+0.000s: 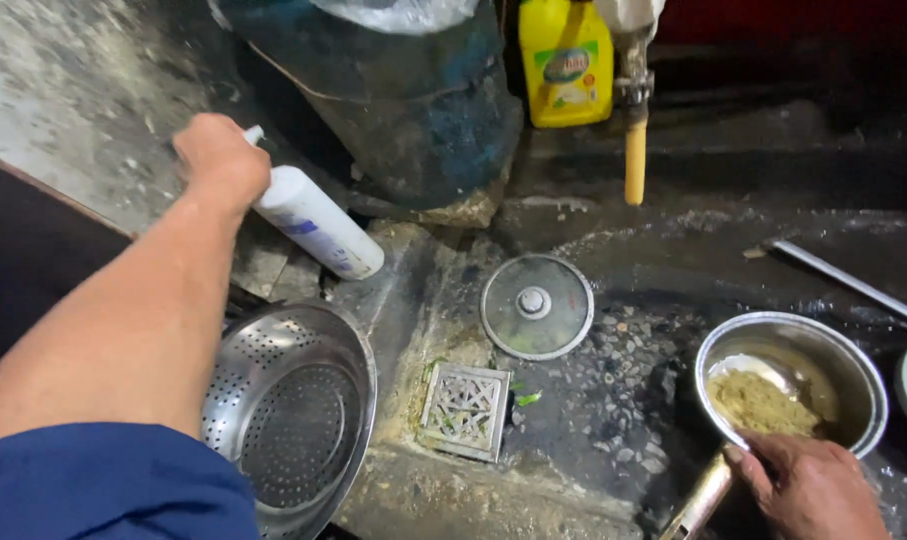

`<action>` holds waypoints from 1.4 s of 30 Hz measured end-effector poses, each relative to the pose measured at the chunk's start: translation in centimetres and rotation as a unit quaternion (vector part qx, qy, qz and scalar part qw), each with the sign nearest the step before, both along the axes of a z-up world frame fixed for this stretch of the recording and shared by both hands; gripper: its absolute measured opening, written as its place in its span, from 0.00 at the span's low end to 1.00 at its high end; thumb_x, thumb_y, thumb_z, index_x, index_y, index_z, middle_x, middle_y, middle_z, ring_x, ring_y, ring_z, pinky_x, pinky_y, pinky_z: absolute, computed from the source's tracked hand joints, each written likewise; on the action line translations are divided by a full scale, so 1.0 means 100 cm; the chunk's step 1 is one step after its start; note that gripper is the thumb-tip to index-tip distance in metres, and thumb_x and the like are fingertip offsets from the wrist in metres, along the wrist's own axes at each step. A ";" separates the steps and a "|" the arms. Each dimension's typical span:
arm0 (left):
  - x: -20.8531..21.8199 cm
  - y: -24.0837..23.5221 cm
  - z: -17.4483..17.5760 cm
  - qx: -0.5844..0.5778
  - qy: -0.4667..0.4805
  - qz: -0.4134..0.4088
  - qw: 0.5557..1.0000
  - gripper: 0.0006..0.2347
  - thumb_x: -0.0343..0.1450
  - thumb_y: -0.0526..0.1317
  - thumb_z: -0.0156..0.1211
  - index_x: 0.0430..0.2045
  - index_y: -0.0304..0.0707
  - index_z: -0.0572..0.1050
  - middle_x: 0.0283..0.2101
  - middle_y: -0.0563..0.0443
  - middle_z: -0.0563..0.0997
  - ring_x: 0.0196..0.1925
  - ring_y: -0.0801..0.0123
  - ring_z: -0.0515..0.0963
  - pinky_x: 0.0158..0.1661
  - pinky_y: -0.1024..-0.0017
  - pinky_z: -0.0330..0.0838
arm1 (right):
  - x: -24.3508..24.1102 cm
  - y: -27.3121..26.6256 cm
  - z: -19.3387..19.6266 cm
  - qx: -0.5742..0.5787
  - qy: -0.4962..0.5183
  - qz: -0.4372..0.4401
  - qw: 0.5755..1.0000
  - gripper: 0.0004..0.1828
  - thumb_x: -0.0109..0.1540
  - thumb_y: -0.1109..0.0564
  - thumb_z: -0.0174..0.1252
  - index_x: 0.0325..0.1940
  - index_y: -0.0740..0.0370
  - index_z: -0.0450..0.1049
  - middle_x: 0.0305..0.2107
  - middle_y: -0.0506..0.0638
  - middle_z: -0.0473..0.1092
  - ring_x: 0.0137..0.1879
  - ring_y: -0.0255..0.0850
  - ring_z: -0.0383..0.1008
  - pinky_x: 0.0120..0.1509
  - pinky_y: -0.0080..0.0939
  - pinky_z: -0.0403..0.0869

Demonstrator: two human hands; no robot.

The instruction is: The person washes a metal pot and several small white bowls in a concrete sink. They use a sponge and liquid soap to scrub the items, rinsing them under running water from a tap. The person handles the pot, bowls, and a wooden spoon during the cleaning process.

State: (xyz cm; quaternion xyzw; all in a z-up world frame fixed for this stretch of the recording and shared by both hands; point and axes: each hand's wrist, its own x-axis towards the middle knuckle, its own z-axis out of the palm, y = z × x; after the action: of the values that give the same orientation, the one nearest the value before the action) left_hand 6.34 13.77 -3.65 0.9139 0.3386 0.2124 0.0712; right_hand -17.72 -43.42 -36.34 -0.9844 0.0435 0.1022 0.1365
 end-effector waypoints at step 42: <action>-0.283 -0.398 -0.304 -0.196 0.449 -0.443 0.751 0.28 0.80 0.53 0.41 0.73 0.45 0.42 0.46 0.29 0.74 0.50 0.33 0.73 0.57 0.36 0.57 | 0.063 0.001 -0.007 -0.026 0.159 0.341 0.926 0.13 0.57 0.60 0.58 0.39 0.44 0.83 0.44 0.47 0.77 0.42 0.44 0.81 0.53 0.46 0.80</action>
State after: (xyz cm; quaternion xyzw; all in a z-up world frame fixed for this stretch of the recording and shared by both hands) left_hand -21.98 -26.08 -34.06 0.9175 -0.0775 -0.3488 0.1748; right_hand -11.44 -43.32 -37.02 -0.9138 -0.2708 0.2968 0.0590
